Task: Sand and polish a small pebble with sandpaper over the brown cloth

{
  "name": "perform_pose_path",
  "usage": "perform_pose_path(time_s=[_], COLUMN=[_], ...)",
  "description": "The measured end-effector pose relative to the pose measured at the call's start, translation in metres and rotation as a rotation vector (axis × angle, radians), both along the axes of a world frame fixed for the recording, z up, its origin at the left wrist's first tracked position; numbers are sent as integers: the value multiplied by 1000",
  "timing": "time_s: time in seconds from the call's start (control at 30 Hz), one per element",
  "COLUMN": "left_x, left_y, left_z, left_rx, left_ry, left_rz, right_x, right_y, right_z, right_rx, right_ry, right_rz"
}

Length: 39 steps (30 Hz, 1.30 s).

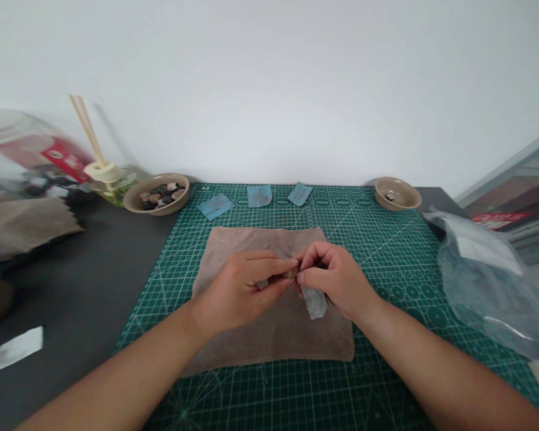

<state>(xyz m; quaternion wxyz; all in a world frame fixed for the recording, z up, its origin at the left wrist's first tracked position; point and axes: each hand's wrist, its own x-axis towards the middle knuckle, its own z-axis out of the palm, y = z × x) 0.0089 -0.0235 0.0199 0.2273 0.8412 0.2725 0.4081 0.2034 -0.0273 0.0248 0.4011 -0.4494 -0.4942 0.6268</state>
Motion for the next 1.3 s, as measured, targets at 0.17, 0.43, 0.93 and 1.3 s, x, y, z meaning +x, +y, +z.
perform_pose_path(time_s=[0.17, 0.43, 0.93, 1.3], left_x=[1, -1, -2, -3], left_y=[0, 2, 1, 2], left_z=[0, 0, -4, -6], left_rx=[12, 6, 83, 196], left_ry=[11, -7, 53, 112], left_rz=[-27, 36, 94, 66], right_x=[0, 1, 4, 6], right_y=[1, 1, -2, 0], right_z=[-2, 1, -2, -3], right_rx=[-7, -77, -2, 113], right_ry=[47, 193, 230, -59], right_rz=[-10, -24, 68, 49])
